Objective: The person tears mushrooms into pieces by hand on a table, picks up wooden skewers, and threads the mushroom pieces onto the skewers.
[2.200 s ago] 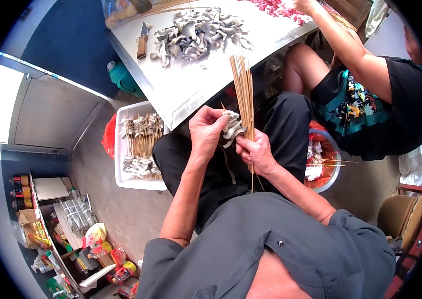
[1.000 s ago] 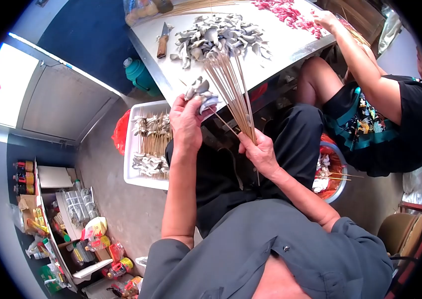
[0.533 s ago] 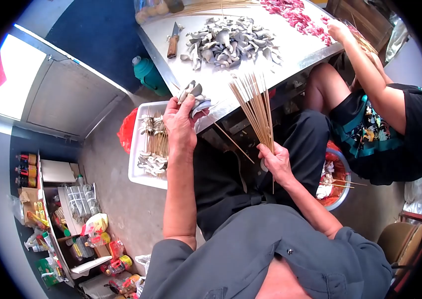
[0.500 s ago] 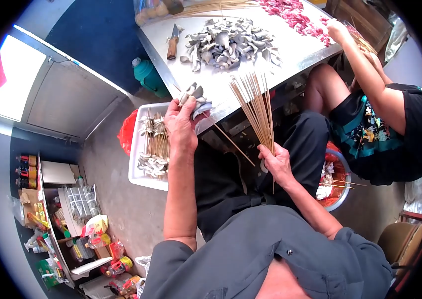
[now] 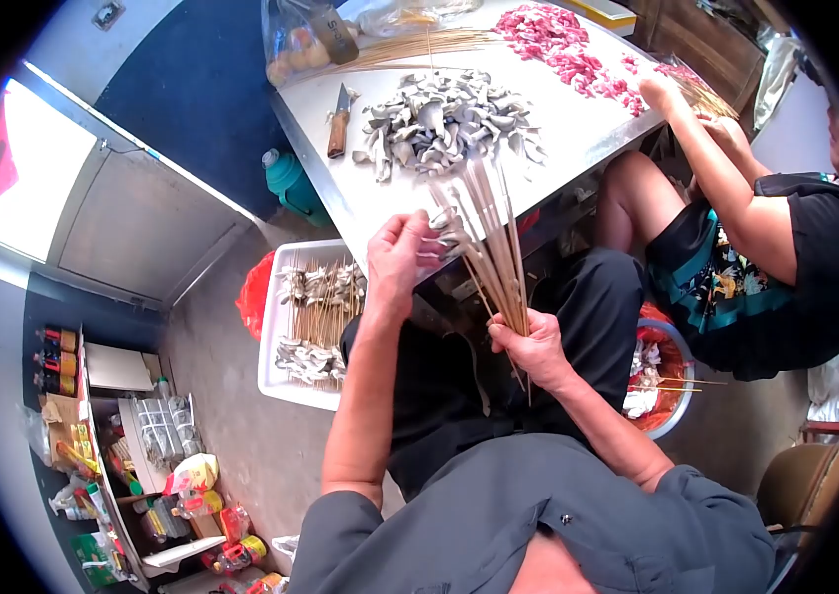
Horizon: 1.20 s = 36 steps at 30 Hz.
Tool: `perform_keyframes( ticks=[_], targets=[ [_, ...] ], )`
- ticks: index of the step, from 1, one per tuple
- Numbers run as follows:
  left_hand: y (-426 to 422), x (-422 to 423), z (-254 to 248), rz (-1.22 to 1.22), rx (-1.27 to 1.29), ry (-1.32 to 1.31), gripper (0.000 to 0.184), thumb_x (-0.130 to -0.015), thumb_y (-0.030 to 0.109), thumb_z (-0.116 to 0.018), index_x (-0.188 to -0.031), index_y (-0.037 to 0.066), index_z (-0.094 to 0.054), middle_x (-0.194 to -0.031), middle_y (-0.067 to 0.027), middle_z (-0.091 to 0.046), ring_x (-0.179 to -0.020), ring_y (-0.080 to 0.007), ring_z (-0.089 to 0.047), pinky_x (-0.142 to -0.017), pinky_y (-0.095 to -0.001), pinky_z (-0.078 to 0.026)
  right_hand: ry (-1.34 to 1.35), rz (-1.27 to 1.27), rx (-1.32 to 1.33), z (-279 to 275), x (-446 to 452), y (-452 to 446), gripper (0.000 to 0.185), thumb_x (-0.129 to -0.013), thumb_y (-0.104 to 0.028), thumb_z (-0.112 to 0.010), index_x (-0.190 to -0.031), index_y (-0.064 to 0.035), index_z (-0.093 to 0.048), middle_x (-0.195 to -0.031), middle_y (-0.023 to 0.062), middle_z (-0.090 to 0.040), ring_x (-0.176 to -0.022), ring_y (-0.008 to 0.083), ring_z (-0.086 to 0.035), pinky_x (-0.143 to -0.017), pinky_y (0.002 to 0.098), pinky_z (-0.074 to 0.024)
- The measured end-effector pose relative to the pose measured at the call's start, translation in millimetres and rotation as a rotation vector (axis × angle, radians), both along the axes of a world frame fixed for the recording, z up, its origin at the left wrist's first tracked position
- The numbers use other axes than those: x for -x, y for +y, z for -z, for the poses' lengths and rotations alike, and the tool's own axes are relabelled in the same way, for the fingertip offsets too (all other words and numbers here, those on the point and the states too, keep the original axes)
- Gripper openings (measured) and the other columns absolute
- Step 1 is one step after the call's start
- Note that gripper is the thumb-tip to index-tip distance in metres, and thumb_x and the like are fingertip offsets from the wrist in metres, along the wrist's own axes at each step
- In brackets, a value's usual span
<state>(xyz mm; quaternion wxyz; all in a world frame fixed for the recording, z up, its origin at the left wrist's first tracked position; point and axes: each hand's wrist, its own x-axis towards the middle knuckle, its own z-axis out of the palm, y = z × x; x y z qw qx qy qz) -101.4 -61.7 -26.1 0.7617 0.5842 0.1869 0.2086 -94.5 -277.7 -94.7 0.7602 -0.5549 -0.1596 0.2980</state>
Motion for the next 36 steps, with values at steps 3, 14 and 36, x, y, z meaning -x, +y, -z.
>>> perform_keyframes(
  ticks=[3, 14, 36],
  targets=[
    [39, -21, -3, -0.153, -0.296, 0.019, 0.02, -0.093, 0.017, -0.061, -0.099, -0.002, -0.061, -0.088, -0.0096, -0.065, -0.067, -0.016, -0.066, -0.059, -0.0275, -0.054, 0.13, -0.024, -0.011, -6, -8, -10, 0.012, -0.087, -0.009, -0.07, -0.094, -0.0008, -0.067, -0.076, 0.0002, -0.064, -0.062, 0.0071, -0.059, -0.052, 0.0202, -0.0429],
    [142, -109, 10, -0.392, -1.081, 0.251, 0.026, -0.08, 0.026, -0.062, -0.084, 0.002, -0.072, -0.079, -0.0152, -0.069, -0.075, -0.0288, -0.067, -0.073, -0.0366, -0.051, 0.219, -0.067, -0.052, -5, -17, -22, 0.014, -0.087, -0.014, -0.07, -0.094, -0.0023, -0.067, -0.064, 0.0035, -0.063, -0.04, 0.0017, -0.039, -0.038, 0.0178, -0.0272],
    [104, -80, -11, -0.062, -0.448, 0.093, 0.014, -0.079, 0.009, -0.067, -0.09, 0.001, -0.064, -0.075, -0.0028, -0.062, -0.057, -0.0107, -0.057, -0.052, -0.0235, -0.043, 0.395, -0.22, -0.216, 3, -27, -27, 0.014, -0.09, -0.012, -0.065, -0.098, -0.0011, -0.065, -0.066, 0.0064, -0.062, -0.038, 0.0039, -0.039, -0.037, 0.0182, -0.0306]
  ],
)
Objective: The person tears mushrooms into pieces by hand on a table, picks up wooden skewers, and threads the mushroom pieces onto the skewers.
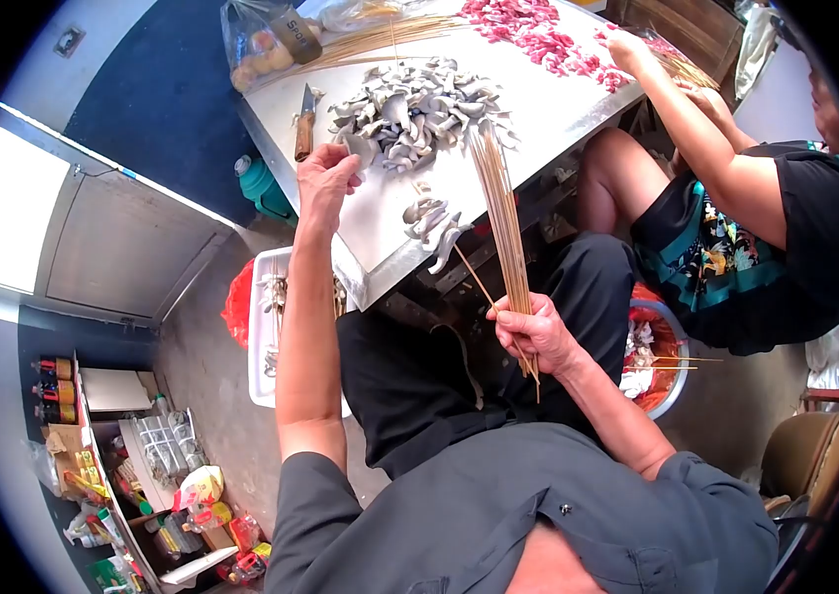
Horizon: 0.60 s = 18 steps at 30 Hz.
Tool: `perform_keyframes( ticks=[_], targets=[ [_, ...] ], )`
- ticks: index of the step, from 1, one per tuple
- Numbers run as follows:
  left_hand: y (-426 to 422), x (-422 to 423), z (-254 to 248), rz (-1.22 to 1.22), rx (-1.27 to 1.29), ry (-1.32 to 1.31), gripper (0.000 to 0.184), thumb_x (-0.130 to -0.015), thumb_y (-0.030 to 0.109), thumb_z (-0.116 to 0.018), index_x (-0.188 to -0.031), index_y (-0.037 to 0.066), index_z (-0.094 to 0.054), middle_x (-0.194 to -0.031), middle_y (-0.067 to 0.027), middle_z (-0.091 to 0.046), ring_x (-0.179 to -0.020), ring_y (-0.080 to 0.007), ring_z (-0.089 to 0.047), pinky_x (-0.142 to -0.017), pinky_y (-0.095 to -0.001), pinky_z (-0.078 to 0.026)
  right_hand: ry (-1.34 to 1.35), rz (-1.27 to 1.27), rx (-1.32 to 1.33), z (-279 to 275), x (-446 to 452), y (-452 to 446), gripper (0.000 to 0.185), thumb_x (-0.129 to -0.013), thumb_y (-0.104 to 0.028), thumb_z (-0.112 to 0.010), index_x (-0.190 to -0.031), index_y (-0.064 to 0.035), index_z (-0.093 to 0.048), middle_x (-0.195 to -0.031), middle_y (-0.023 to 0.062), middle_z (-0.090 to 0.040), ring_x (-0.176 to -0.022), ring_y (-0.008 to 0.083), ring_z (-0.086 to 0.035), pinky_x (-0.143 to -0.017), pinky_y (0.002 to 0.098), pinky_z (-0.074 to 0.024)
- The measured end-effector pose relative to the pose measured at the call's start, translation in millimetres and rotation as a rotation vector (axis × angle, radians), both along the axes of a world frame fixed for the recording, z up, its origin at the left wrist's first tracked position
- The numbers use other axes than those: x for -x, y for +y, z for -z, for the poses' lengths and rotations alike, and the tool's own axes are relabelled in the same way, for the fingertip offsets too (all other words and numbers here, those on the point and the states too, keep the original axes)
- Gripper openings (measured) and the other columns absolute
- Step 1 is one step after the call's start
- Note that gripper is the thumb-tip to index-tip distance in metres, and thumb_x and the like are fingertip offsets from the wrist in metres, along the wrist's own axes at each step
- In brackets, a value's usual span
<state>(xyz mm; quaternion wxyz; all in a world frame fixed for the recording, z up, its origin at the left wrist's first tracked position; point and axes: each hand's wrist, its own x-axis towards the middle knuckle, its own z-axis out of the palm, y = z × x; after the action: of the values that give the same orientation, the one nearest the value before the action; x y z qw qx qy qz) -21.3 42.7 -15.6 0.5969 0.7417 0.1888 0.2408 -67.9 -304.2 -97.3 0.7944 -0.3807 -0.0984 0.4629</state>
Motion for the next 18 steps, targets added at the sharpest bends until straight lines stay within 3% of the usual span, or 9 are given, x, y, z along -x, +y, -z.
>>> perform_keyframes(
  ticks=[6, 11, 18],
  targets=[
    [-2, 5, 6, 0.047, 0.147, 0.023, 0.02, -0.081, 0.007, -0.065, -0.1, 0.002, -0.065, -0.081, -0.0024, -0.063, -0.061, -0.0118, -0.057, -0.058, -0.0232, -0.045, -0.017, -0.004, 0.016, 0, 2, -2, 0.015, -0.089, -0.012, -0.066, -0.098, -0.0008, -0.065, -0.065, 0.0065, -0.062, -0.038, 0.004, -0.04, -0.037, 0.0182, -0.0306],
    [-12, 13, 10, 0.132, 0.33, -0.051, 0.017, -0.088, 0.006, -0.061, -0.104, 0.002, -0.064, -0.085, -0.0052, -0.064, -0.066, -0.017, -0.063, -0.065, -0.0295, -0.053, -0.033, -0.026, 0.032, -1, 4, 0, 0.015, -0.089, -0.011, -0.067, -0.099, -0.0006, -0.065, -0.065, 0.0067, -0.062, -0.038, 0.0041, -0.04, -0.037, 0.0178, -0.0308],
    [-31, 23, 3, 0.1, 0.454, 0.015, 0.022, -0.094, 0.019, -0.063, -0.1, -0.002, -0.06, -0.082, -0.0146, -0.066, -0.066, -0.0249, -0.068, -0.068, -0.0355, -0.058, -0.063, -0.044, 0.018, -7, 5, 3, 0.015, -0.089, -0.011, -0.067, -0.099, 0.0004, -0.064, -0.065, 0.0066, -0.062, -0.039, 0.0042, -0.041, -0.037, 0.0174, -0.0309]
  ],
)
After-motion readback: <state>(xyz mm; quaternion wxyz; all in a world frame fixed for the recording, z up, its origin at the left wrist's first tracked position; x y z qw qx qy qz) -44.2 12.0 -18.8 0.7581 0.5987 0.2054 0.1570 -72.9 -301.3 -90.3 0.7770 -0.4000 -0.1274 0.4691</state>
